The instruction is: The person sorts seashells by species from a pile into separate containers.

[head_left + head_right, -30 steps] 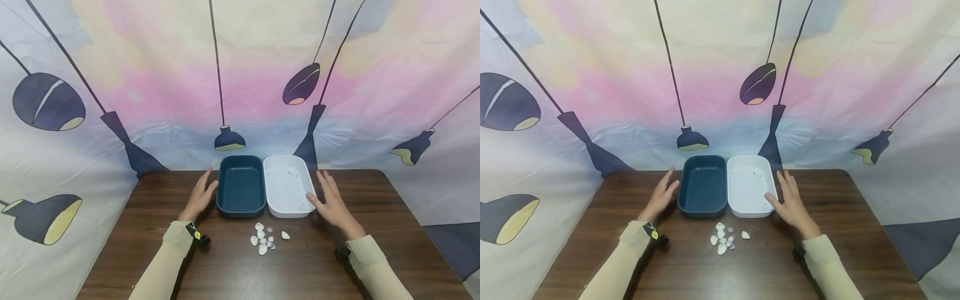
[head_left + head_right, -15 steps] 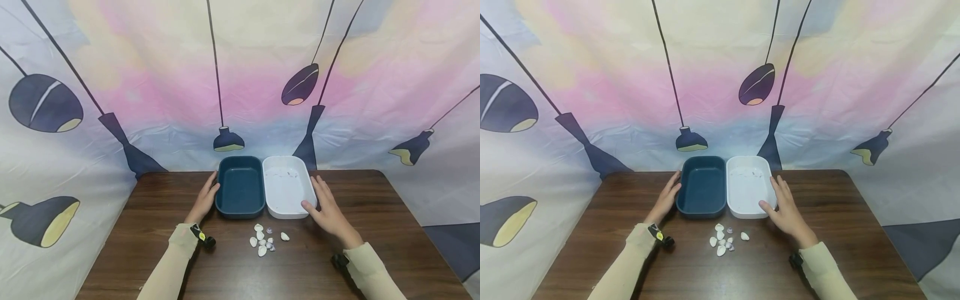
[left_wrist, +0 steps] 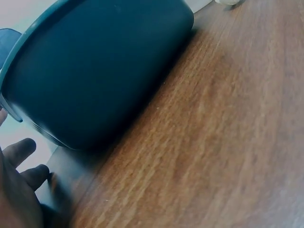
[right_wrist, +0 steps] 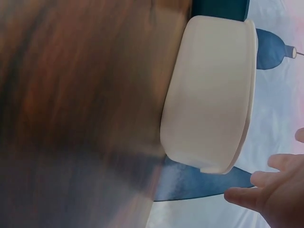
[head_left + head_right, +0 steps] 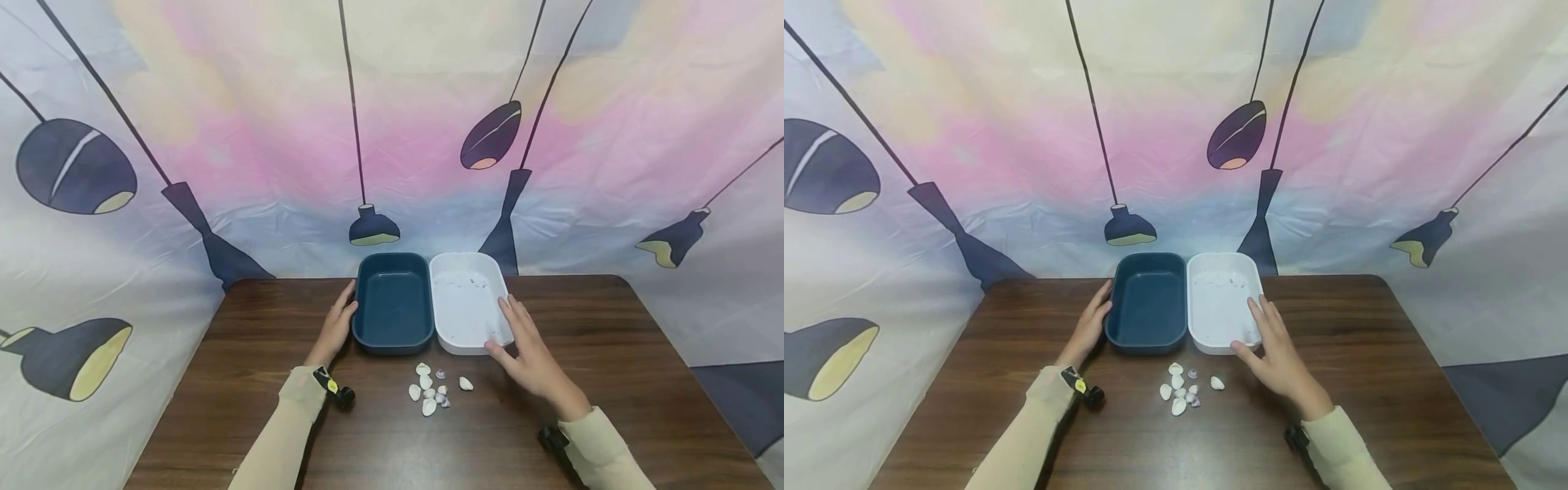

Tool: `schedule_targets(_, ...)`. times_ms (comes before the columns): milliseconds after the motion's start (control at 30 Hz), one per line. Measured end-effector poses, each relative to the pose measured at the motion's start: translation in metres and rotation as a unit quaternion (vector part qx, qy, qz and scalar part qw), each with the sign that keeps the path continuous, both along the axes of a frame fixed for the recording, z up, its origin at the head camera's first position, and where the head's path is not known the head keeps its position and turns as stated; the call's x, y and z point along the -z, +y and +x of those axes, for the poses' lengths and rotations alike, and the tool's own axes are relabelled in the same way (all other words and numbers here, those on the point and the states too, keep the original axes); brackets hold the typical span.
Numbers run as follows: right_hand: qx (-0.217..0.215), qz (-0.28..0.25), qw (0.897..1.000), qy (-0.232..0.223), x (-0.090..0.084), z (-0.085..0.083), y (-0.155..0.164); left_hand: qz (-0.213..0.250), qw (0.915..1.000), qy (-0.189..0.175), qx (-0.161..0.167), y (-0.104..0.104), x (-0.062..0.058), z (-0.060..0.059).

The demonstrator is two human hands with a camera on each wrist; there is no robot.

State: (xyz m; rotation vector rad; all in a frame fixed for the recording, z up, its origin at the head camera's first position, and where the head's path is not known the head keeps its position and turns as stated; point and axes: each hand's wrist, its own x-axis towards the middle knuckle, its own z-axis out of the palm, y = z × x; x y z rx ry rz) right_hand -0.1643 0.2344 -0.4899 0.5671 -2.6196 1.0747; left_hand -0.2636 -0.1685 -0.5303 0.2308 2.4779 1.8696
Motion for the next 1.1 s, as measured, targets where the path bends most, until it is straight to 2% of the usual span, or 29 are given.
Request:
schedule_targets(233,-0.007,-0.002,1.000,0.021,0.003,0.010,-0.005,-0.023,0.9996,0.015,-0.006,0.001,0.006,0.003)
schedule_targets(367,-0.008,-0.009,0.999,0.048,0.005,0.013,-0.007,-0.029,0.9993,0.023,-0.005,0.002,0.006,0.003)
schedule_targets(633,-0.013,-0.027,0.997,0.075,0.001,0.019,-0.014,-0.037,0.9992,0.016,-0.005,0.001,0.005,0.001)
schedule_targets(867,-0.060,-0.042,0.990,0.118,0.004,0.023,-0.022,-0.047,0.9986,0.024,-0.002,0.002,0.005,-0.001)
schedule_targets(1100,-0.121,-0.033,0.988,0.094,0.009,0.025,-0.029,-0.039,0.9988,0.028,0.001,0.003,0.008,0.001)
